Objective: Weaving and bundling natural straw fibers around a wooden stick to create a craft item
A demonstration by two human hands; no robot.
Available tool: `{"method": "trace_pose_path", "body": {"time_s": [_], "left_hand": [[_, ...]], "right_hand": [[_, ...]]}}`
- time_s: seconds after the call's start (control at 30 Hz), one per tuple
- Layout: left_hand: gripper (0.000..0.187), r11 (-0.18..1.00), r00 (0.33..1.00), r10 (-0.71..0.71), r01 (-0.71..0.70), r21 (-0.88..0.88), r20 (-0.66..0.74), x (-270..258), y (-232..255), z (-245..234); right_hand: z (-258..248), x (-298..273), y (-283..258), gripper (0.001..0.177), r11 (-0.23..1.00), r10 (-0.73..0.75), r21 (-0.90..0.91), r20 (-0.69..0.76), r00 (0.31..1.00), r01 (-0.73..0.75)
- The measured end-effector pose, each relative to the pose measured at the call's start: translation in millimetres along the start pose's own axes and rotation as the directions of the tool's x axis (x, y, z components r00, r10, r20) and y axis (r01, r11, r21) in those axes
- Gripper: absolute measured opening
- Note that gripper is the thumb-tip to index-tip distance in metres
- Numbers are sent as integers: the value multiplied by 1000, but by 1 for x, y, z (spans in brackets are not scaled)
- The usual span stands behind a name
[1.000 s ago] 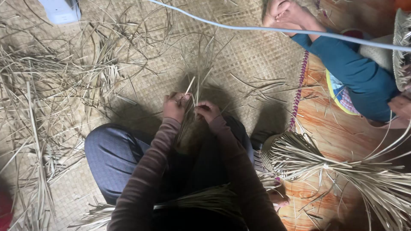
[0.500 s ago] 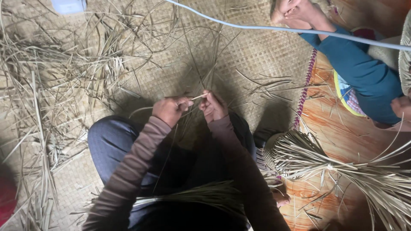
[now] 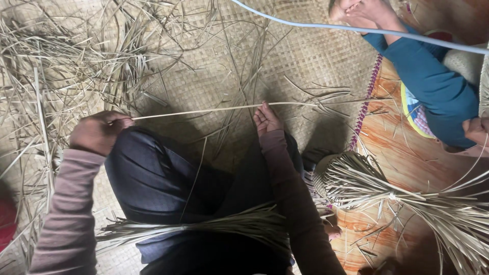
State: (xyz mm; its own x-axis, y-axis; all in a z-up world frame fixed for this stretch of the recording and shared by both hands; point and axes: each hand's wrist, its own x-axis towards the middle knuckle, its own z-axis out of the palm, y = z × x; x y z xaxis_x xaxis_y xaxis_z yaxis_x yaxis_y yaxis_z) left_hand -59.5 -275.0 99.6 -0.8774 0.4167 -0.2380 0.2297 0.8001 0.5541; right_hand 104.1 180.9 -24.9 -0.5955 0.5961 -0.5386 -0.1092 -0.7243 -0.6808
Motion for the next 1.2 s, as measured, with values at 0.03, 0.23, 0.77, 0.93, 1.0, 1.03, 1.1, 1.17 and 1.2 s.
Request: {"method": "trace_pose_path", "body": {"time_s": [0.03,0.23,0.77,0.93,1.0,1.03,1.1,1.17,1.2], "left_hand": [[20,1000,1000,-3,3,0,1,-2,-7,4],[13,761,994,-60,-12,-649,-88,-8,-59,37],[11,793,978,-50,162,-587,202,-168,-33,-41],[9,795,947,58,148,-588,316,-204,-5,-50],[10,774,935,15,213,-596,354,-217,-4,-40],[10,771,932,10,223,-597,362,-221,-5,-40],[8,847,904,-79,283,-451,421,-226,-6,-36],[7,806,909,-44,277,-523,413,-231,-8,-28],[7,764,919,-13,263,-589,394,-233,-9,-24]], "right_hand": [[1,-3,-1,17,1000,3,-1,0,1000,-3],[-6,4,1,13,999,-19,-37,31,999,20],[-61,-213,-170,21,982,-114,-126,187,976,139],[-78,-256,-196,13,997,-78,12,283,956,78],[-60,-280,-195,11,844,-187,-438,302,935,310],[-56,-286,-191,11,843,-180,-445,296,938,302],[-49,-299,-186,18,652,-253,-666,260,932,363],[-51,-305,-191,4,725,-205,-604,270,941,331],[-52,-309,-195,10,795,-161,-527,292,943,299]]}}
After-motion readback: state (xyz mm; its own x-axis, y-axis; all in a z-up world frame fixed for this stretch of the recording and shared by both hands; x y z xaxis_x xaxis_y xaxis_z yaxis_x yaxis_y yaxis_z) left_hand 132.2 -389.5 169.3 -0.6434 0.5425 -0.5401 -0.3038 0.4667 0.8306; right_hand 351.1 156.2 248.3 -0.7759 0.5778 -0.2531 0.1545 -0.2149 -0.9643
